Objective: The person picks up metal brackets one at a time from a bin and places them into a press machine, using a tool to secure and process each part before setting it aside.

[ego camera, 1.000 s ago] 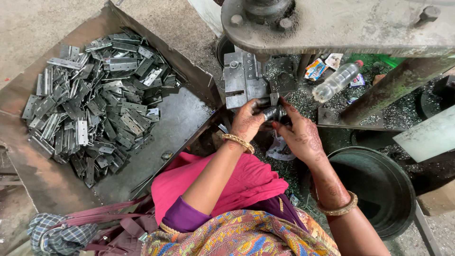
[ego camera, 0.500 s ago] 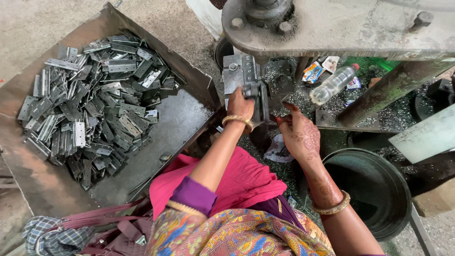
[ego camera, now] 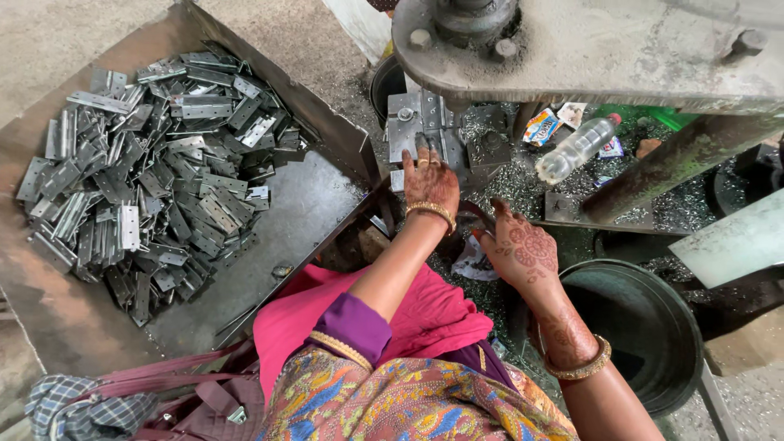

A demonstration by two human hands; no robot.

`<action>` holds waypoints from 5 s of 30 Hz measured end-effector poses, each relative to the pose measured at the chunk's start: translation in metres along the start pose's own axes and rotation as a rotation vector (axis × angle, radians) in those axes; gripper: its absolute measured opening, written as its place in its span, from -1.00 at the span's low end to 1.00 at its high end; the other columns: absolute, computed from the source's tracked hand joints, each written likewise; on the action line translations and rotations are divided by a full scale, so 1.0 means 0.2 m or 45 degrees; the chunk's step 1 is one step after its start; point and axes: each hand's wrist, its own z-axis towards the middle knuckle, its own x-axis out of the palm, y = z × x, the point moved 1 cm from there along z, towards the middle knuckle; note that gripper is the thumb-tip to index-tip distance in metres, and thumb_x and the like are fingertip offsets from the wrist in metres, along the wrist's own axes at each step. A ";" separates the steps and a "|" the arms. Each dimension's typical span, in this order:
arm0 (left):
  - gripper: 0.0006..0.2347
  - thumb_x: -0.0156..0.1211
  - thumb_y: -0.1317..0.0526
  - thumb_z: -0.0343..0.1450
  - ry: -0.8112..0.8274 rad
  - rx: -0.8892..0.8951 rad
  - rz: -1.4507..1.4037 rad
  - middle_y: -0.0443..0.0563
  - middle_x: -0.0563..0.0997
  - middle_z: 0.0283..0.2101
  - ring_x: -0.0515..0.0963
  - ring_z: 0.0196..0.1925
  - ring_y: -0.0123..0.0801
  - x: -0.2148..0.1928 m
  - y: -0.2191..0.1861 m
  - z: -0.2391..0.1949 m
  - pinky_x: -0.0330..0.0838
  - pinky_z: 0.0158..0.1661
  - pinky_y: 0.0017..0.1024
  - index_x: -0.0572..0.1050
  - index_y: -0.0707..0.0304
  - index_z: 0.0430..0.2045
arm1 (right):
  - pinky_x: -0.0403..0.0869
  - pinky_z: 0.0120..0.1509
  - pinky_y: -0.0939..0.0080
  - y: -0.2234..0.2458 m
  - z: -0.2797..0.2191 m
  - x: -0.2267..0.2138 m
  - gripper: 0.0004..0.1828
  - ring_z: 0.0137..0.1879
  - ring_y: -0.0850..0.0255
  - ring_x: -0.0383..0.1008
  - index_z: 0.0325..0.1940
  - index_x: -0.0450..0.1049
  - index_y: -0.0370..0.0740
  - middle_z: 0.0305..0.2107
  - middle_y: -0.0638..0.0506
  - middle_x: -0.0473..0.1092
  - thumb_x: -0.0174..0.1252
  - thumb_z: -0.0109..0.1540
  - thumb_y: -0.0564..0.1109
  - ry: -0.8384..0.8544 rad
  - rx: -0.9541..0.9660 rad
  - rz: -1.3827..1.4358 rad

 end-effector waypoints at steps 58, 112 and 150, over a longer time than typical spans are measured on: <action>-0.60 -0.38 0.18 0.63 0.006 -0.009 0.067 0.02 0.25 0.51 0.04 0.62 -0.09 -0.01 0.11 0.27 -0.43 0.48 0.26 0.36 0.18 0.32 | 0.51 -0.09 -0.23 -0.39 -0.13 0.44 -0.43 -0.10 -0.26 0.56 0.06 0.38 -0.25 -0.26 -0.31 0.55 0.14 0.19 0.22 0.001 0.023 0.011; -0.61 -0.32 0.19 0.53 -0.104 -0.015 -0.113 0.15 0.25 0.44 0.06 0.53 -0.08 0.10 0.00 0.09 -0.37 0.44 0.16 0.47 0.31 0.12 | 0.45 0.02 -0.26 0.03 -0.04 -0.06 -0.45 -0.01 -0.27 0.53 0.24 0.39 -0.14 -0.11 -0.27 0.53 0.14 0.25 0.15 -0.176 0.024 0.070; -0.62 -0.19 0.21 0.48 -0.224 0.032 -0.051 0.04 0.34 0.42 0.13 0.48 -0.10 0.09 0.06 0.03 -0.43 0.40 0.31 0.52 0.16 0.12 | 0.51 -0.04 -0.24 -0.39 -0.24 0.52 -0.44 -0.06 -0.27 0.56 0.13 0.42 -0.12 -0.24 -0.30 0.54 0.13 0.23 0.28 0.169 0.352 0.008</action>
